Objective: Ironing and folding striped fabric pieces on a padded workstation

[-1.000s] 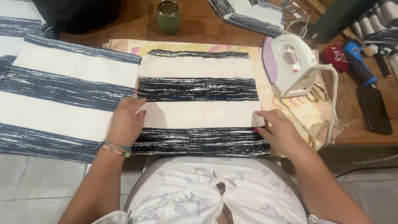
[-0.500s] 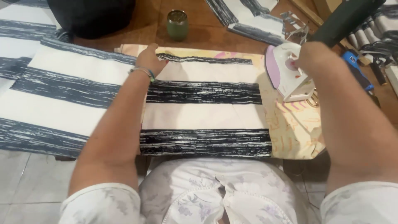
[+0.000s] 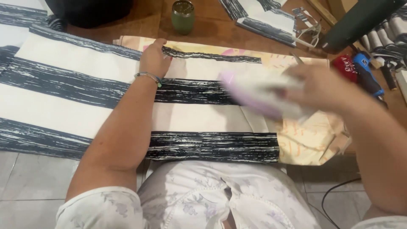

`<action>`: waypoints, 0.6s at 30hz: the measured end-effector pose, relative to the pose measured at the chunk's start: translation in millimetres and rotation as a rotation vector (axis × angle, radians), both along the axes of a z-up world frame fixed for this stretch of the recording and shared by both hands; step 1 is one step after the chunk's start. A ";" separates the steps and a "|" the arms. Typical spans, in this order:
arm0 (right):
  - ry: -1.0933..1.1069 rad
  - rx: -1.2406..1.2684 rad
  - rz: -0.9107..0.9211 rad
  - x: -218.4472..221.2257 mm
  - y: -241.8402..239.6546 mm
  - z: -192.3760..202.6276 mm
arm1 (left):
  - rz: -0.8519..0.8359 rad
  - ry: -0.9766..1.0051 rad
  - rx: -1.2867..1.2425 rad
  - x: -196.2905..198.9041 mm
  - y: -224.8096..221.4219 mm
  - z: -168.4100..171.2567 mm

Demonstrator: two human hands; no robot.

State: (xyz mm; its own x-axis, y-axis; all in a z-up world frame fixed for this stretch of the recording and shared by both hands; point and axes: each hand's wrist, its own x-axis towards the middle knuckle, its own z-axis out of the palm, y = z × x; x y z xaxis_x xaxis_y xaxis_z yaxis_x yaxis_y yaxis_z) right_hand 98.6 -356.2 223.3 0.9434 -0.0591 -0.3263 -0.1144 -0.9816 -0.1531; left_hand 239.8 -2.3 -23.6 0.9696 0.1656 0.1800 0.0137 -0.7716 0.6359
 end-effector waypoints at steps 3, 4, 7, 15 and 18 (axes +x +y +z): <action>0.233 -0.069 0.070 -41.1 35.5 -7.7 | -0.006 0.021 -0.018 -9.9 -3.3 7.3; 0.272 -0.151 0.152 -47.7 41.4 -15.4 | -0.003 0.036 -0.024 -12.7 -4.8 13.7; -0.218 -0.157 0.711 -41.7 -24.8 -125.6 | -0.079 -0.103 0.124 -9.0 2.7 -15.8; -0.234 -0.397 0.536 46.2 0.3 -97.9 | -0.050 -0.036 0.107 2.0 9.0 -15.3; -0.376 -0.406 0.502 95.3 -7.5 -108.2 | -0.043 -0.035 0.094 9.3 14.0 -22.2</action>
State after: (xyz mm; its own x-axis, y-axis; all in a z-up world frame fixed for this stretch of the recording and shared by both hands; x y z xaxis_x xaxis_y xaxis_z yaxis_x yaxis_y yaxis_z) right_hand 193.9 -363.8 115.1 0.9322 0.3614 -0.0203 0.3512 -0.8895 0.2923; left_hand 249.1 11.7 -45.8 0.9683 0.1045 0.2267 -0.0420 -0.8271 0.5605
